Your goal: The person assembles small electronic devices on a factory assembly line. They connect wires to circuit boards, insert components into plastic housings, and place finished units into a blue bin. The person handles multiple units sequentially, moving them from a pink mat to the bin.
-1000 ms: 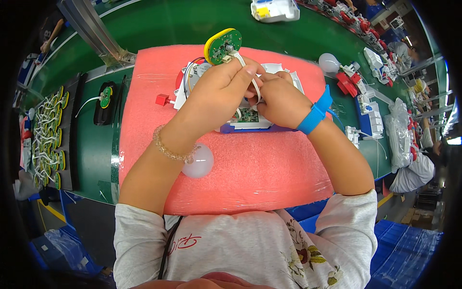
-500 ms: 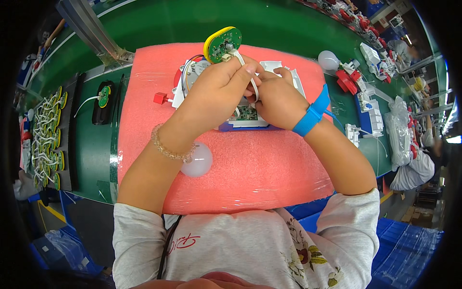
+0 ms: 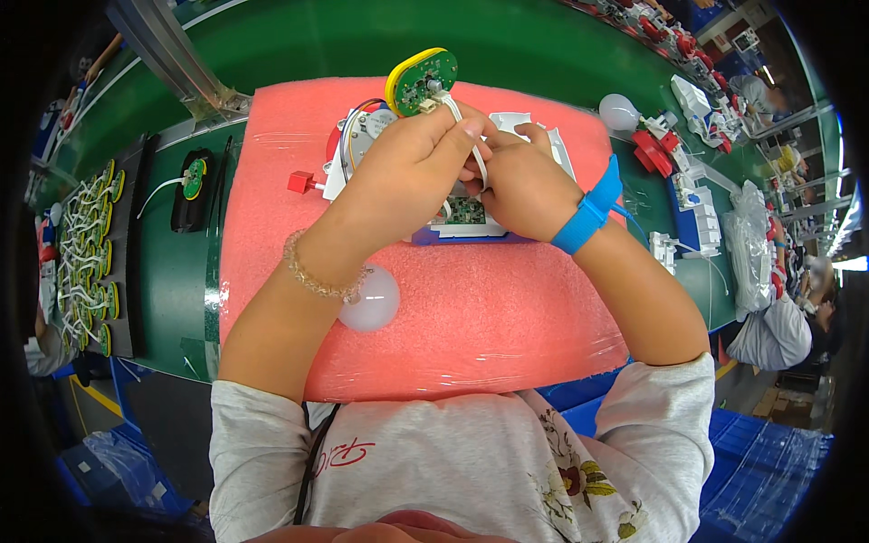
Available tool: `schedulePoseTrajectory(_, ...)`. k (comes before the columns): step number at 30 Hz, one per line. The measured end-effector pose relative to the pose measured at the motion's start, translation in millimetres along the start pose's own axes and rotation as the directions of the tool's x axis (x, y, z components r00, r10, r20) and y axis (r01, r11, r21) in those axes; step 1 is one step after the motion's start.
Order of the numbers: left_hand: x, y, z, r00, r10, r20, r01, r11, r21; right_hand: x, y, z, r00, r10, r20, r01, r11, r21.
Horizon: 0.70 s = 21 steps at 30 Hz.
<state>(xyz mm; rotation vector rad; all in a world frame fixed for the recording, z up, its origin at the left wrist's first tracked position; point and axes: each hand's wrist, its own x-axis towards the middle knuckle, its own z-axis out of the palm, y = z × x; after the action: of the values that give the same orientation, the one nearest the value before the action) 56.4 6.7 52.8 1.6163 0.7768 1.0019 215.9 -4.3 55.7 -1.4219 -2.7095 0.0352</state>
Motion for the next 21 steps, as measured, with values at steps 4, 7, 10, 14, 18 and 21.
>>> schedulePoseTrajectory(4,-0.7,-0.4,0.2,1.0,-0.01,-0.001,0.01,1.0,-0.024,-0.4,-0.8,1.5,0.999,-0.042,0.008,0.042,0.996,-0.078)
schedulePoseTrajectory(7,0.9,-2.8,1.1,1.0,-0.026,0.007,0.026,0.999,-0.029,2.0,-2.6,1.7,0.995,-0.026,0.092,0.035,0.994,-0.099)
schedulePoseTrajectory(10,0.8,-0.7,0.2,0.998,-0.056,0.013,0.056,0.998,-0.031,1.5,-0.5,2.3,0.994,-0.014,0.112,0.027,0.993,-0.118)
schedulePoseTrajectory(14,0.0,-4.3,-1.2,0.999,-0.043,0.009,0.044,0.998,-0.044,-0.1,-0.5,-5.0,0.992,-0.113,-0.051,0.111,0.993,-0.05)
schedulePoseTrajectory(18,-1.0,-3.7,-0.3,0.998,-0.065,0.015,0.066,0.995,-0.072,0.4,1.5,1.7,0.989,-0.139,-0.058,0.133,0.986,-0.102)
schedulePoseTrajectory(21,-0.7,-5.5,0.4,0.998,-0.061,0.005,0.061,0.998,-0.017,1.4,0.9,9.0,0.992,-0.121,-0.043,0.115,0.987,-0.116)
